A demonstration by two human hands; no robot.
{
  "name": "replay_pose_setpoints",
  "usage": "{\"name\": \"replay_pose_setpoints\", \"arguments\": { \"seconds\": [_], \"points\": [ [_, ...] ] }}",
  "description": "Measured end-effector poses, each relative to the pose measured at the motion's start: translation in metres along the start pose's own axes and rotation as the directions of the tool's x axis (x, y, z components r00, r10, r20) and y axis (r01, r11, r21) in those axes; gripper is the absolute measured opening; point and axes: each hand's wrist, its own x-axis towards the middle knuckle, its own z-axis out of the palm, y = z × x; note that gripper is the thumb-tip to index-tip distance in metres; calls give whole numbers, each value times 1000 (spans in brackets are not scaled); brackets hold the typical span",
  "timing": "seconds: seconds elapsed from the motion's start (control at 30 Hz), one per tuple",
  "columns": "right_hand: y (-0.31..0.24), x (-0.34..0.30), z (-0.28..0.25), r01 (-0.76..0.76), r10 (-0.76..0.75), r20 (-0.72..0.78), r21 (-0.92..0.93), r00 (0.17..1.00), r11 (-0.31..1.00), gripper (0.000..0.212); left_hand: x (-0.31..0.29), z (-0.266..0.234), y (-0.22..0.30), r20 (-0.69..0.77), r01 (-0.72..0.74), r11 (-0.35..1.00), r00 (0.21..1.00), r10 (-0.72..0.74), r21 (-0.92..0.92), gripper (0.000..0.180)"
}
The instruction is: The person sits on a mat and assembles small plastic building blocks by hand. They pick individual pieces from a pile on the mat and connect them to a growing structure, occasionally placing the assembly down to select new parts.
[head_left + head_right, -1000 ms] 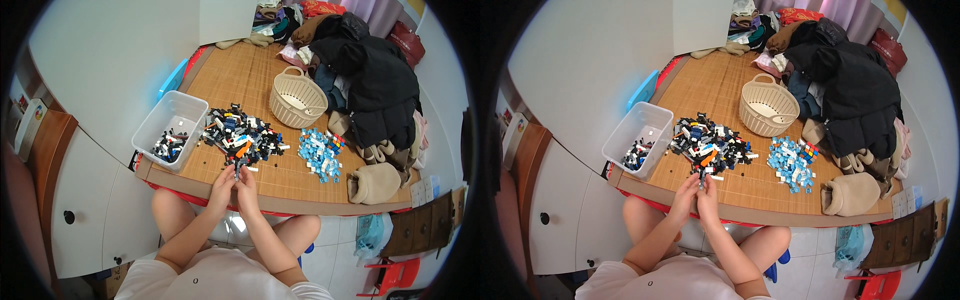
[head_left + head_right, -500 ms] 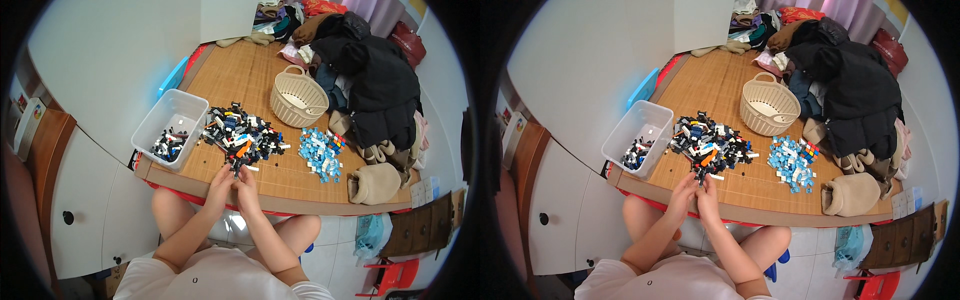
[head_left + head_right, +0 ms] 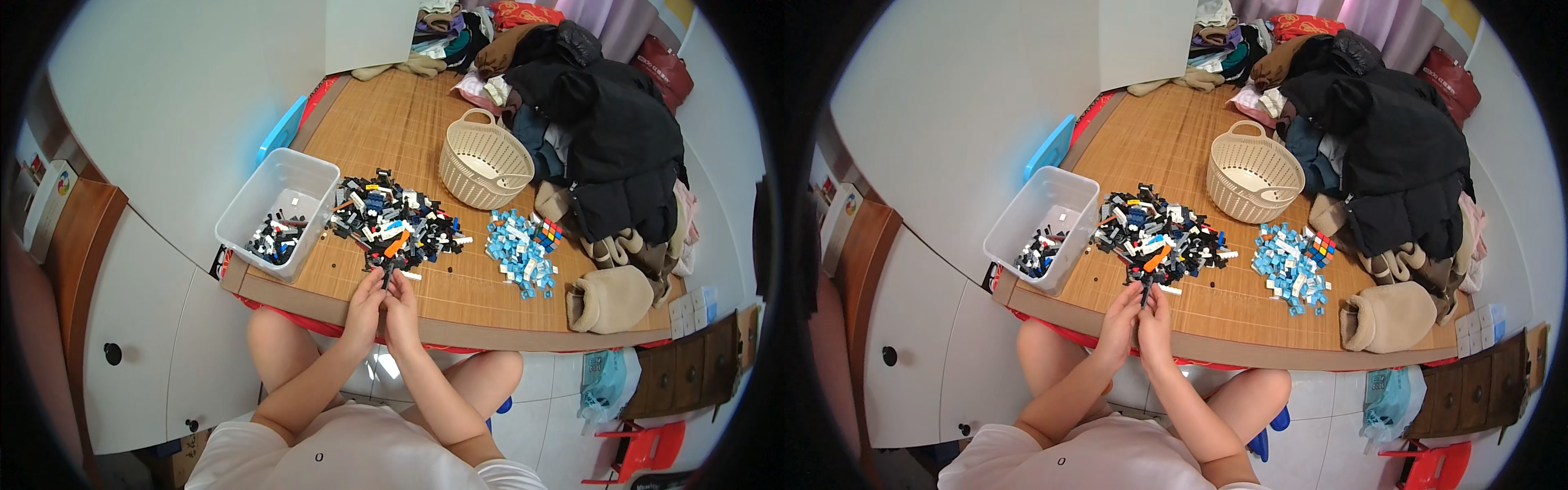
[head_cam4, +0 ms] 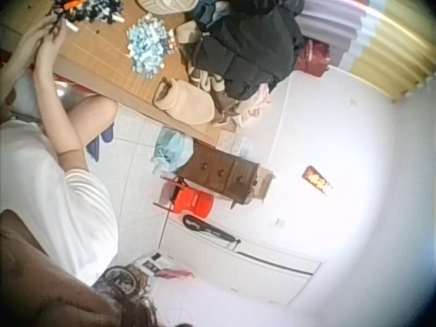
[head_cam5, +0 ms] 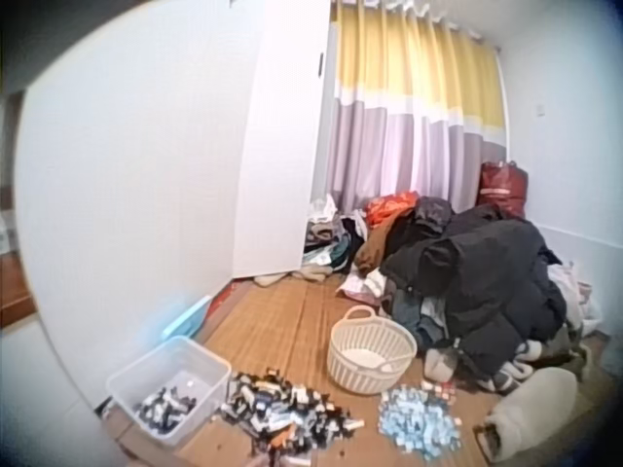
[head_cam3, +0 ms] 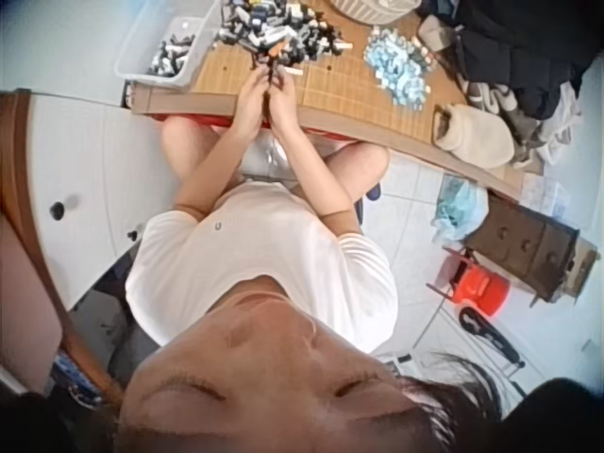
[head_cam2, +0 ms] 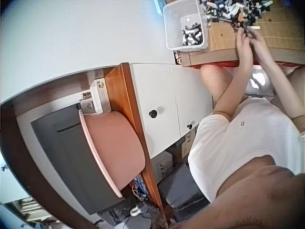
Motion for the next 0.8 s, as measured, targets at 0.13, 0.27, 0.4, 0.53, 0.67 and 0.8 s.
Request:
{"name": "replay_pose_setpoints", "arguments": {
  "seconds": [0.13,0.27,0.4,0.53,0.67,0.8],
  "points": [
    [-4,-4,1,-4,4,-16,11,1000,1000,52,-4,4,3,-19,-1,1000,1000,1,6,42],
    [-6,-4,2,-11,11,-14,18,1000,1000,51,-1,-3,-2,5,7,1000,1000,-7,13,42],
    [0,-1,-3,-12,12,-1,-11,1000,1000,52,1,-7,-8,2,-10,1000,1000,11,-15,43],
    [-6,-8,1,-7,7,15,33,1000,999,52,-3,-6,-9,7,-3,999,1000,4,-52,44],
    [-12,-13,0,2,-4,35,55,999,999,53,-10,2,-3,-14,-28,995,1000,27,-94,45],
    [-23,-26,9,18,-21,29,104,999,994,54,-17,7,7,-20,-70,991,997,68,-116,45]
  ]
}}
